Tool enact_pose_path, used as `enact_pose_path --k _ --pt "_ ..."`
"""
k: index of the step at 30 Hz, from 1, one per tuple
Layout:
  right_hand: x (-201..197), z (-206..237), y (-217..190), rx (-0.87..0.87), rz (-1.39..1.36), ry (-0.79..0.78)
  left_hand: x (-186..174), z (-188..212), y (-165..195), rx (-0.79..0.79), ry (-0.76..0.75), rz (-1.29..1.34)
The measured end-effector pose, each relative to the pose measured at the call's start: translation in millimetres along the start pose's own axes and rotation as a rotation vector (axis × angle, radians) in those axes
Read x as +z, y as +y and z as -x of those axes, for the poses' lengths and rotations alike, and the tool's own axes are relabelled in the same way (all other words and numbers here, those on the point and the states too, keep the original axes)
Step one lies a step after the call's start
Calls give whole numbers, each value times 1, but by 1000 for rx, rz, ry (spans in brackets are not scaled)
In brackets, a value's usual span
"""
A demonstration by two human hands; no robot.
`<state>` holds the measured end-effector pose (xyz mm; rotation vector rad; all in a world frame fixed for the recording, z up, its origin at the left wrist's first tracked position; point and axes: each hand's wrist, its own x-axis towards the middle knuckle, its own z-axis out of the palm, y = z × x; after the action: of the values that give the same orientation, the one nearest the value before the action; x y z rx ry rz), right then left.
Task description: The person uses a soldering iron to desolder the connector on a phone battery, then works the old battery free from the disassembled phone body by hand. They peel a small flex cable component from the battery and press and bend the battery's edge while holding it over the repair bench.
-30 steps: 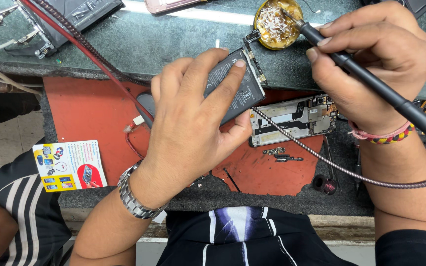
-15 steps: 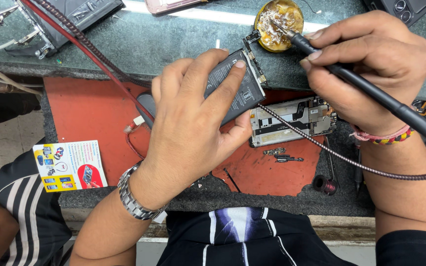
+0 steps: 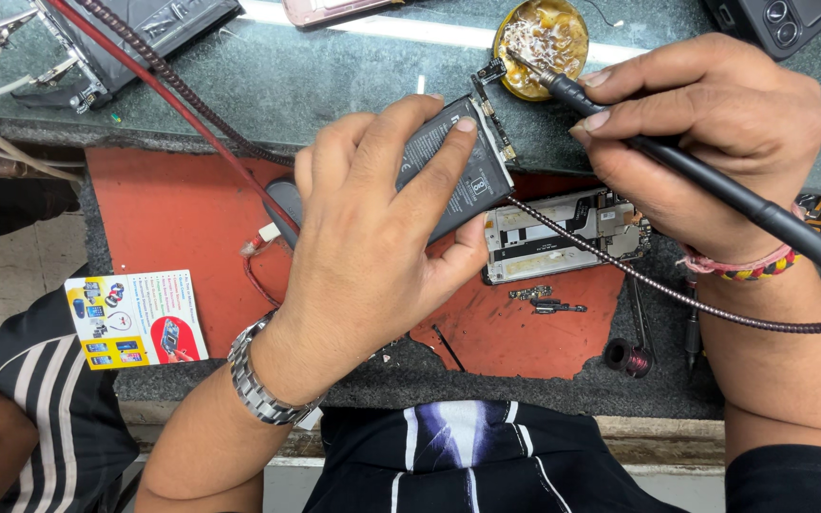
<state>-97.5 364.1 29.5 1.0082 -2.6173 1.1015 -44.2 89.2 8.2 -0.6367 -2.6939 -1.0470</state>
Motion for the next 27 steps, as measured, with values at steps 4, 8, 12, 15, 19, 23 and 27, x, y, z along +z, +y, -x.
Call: enact_pose_path --k 4,8,12,15,19,23,27 --pt "6 2 1 16 -7 48 0 1 -3 1 2 6" --pt "12 1 4 25 5 43 1 0 -10 -1 -4 2" --pt "13 -3 8 17 4 27 6 -3 -12 -1 -4 0" --pt "11 -4 9 7 40 10 5 -4 -12 -14 -14 15" --pt "6 -4 11 13 30 8 10 -7 -7 -2 -3 6" --pt "5 -2 14 8 27 12 11 -7 -6 -6 -6 8" --pt "2 0 15 60 -80 26 12 -8 -7 -6 -11 2"
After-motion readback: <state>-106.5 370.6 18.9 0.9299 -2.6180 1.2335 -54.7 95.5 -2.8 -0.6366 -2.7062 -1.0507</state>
